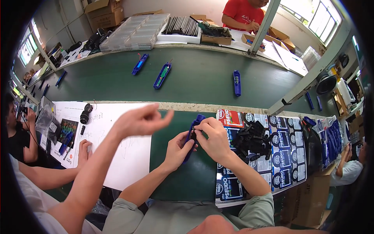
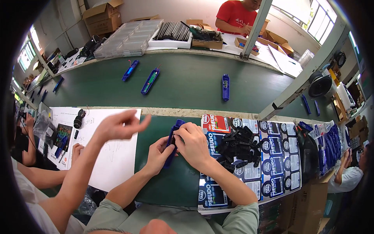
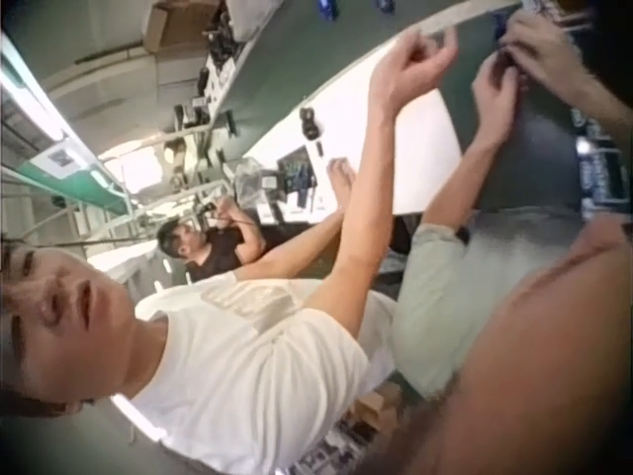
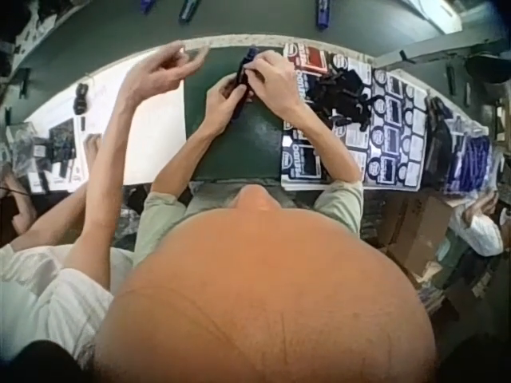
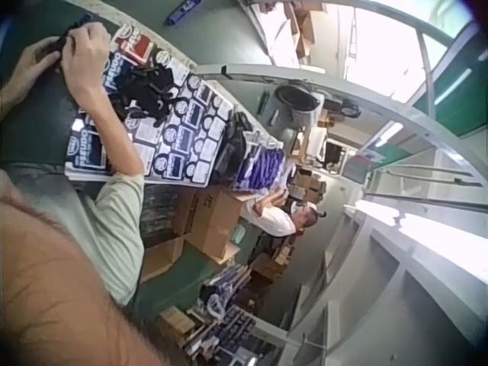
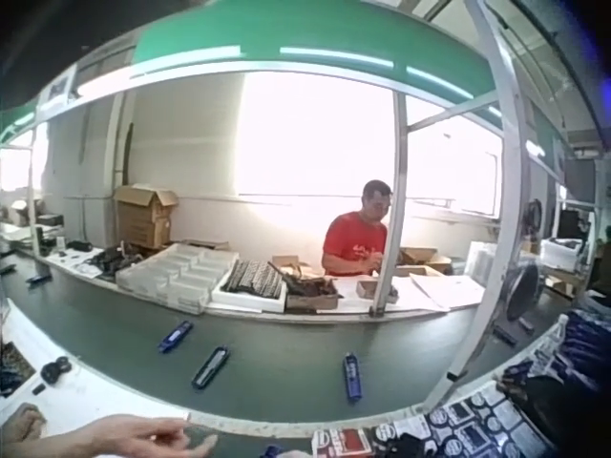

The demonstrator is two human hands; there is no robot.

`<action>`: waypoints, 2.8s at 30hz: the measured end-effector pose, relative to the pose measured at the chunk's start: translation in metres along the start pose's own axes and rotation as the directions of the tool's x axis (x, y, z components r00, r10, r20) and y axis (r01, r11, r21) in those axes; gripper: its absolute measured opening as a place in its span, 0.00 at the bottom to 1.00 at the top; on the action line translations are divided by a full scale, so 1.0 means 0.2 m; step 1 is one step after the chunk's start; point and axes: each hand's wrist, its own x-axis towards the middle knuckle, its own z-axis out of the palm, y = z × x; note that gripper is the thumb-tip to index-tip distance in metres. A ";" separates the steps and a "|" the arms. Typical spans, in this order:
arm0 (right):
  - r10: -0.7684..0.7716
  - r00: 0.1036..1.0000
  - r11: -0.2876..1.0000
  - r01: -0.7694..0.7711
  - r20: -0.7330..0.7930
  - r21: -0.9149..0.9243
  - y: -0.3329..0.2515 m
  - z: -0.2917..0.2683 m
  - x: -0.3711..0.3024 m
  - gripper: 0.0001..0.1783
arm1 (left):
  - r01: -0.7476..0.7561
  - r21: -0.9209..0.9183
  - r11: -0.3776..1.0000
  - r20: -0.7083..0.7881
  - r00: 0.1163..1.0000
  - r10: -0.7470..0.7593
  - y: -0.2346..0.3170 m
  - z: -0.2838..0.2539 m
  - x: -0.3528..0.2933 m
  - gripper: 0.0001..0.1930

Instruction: The person assembles blue electronic housings by inserting small green components and black plastic parts into them by hand, then organizes the assembled units on a workstation.

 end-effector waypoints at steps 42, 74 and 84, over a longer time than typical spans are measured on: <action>0.419 0.881 0.850 -0.466 -0.221 -0.247 0.62 -1.00 -0.48 0.20 | -0.021 0.216 0.976 -0.023 0.999 0.027 -0.01 0.03 0.00 0.12; 0.428 0.899 0.774 -0.308 0.098 -0.553 0.47 -0.63 -0.36 0.34 | -0.028 0.134 0.991 0.043 0.999 0.022 -0.08 -0.01 -0.01 0.20; 0.133 0.991 0.793 -0.093 0.022 -0.603 0.20 -0.49 -0.27 0.35 | -0.081 0.390 0.917 0.014 0.997 0.082 -0.06 -0.07 0.03 0.19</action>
